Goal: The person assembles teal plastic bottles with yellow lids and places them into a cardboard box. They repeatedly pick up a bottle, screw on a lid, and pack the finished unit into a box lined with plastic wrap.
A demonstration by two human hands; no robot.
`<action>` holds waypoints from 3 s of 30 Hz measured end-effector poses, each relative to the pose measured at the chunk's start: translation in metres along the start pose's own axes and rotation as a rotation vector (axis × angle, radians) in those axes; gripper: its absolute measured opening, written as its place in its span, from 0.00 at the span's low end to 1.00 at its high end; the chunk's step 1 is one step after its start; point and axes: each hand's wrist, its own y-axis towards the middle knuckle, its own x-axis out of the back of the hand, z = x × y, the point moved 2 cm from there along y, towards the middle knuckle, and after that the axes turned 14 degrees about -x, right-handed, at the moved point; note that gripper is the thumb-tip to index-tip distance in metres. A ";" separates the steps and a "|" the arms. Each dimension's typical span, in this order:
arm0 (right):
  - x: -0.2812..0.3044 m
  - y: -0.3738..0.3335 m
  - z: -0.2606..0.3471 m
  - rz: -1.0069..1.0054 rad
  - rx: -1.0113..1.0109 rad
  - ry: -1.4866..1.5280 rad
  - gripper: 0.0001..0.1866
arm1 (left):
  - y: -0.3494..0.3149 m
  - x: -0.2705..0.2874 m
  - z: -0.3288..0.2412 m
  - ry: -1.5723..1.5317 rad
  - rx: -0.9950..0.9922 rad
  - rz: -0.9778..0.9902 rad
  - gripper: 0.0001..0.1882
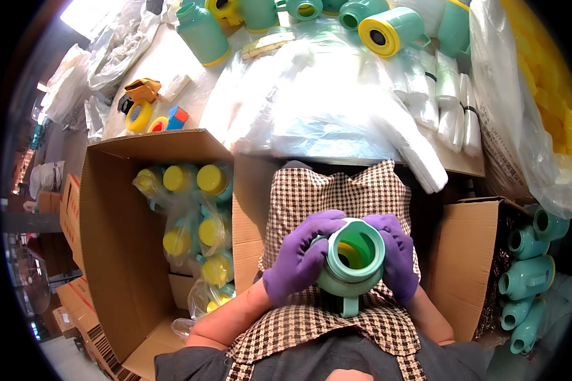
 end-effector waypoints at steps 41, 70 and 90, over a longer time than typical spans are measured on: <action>0.196 0.036 0.117 -0.917 0.712 -0.410 0.57 | 0.033 0.063 0.063 -0.189 0.033 -0.490 0.23; -0.030 0.203 -0.021 0.098 -0.432 0.835 0.03 | -0.022 0.079 0.038 -0.322 0.363 0.318 0.34; 0.000 0.175 0.032 0.538 0.107 0.783 0.19 | 0.144 0.065 0.071 0.014 -0.314 -0.553 0.09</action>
